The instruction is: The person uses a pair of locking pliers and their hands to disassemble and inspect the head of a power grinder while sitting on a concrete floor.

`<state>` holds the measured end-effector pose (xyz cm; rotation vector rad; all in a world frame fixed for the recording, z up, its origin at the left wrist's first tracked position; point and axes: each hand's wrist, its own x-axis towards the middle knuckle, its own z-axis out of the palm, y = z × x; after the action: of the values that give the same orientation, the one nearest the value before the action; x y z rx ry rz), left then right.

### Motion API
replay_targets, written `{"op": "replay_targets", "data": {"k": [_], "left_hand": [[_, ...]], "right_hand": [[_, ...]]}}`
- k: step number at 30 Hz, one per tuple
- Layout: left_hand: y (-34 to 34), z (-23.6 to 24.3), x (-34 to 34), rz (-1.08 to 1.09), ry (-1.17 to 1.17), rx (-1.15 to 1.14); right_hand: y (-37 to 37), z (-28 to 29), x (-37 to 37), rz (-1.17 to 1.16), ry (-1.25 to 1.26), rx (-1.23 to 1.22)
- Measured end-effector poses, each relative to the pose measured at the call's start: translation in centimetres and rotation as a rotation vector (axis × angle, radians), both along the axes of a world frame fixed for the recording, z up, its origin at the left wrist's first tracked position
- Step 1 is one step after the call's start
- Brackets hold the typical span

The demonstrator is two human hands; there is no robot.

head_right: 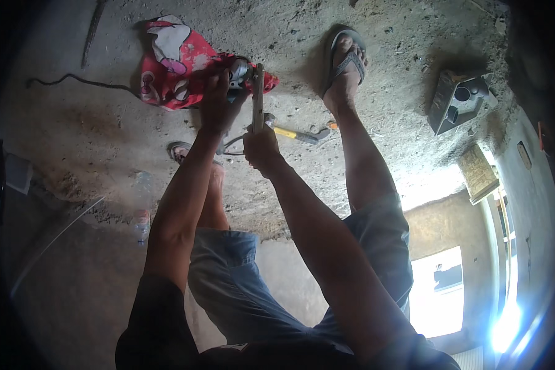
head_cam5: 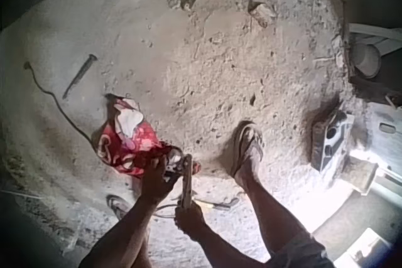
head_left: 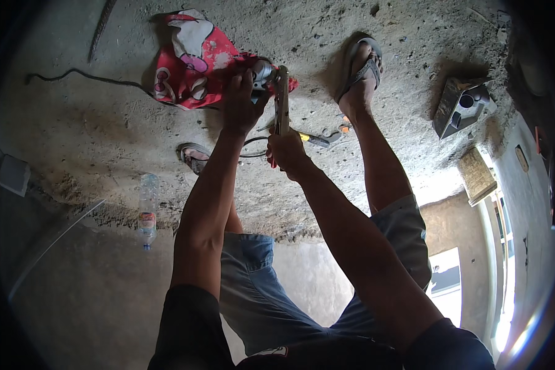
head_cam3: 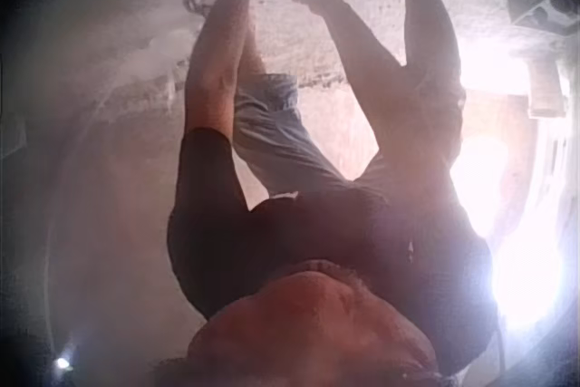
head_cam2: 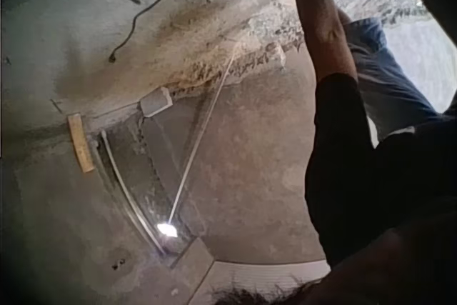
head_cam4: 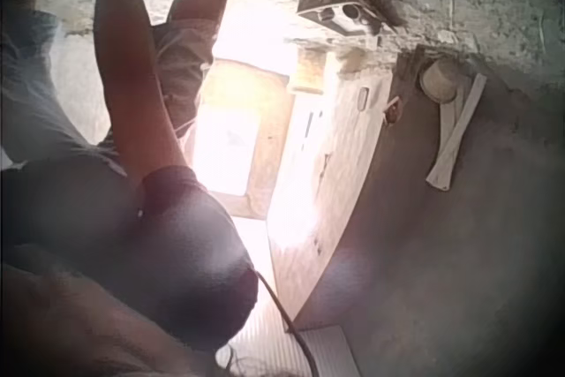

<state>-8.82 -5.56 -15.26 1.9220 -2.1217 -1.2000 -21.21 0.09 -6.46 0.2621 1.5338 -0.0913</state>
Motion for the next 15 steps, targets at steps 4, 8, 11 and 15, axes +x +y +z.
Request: {"op": "replay_targets", "data": {"k": [4, 8, 11, 15], "left_hand": [[0.4, 0.6, -1.5, 0.141, -0.060, 0.111], [0.9, 0.3, -1.4, 0.234, -0.041, 0.083], [1.5, 0.2, -1.3, 0.291, 0.016, 0.107], [1.9, -0.7, -1.3, 0.292, -0.036, -0.073]], "right_hand": [[2.8, -2.5, -0.6, 0.346, 0.192, -0.258], [2.4, -1.9, -0.9, 0.338, 0.146, -0.276], [2.2, -1.8, -0.7, 0.419, 0.162, -0.337], [1.9, -1.2, -0.3, 0.472, 0.221, -0.452]]}}
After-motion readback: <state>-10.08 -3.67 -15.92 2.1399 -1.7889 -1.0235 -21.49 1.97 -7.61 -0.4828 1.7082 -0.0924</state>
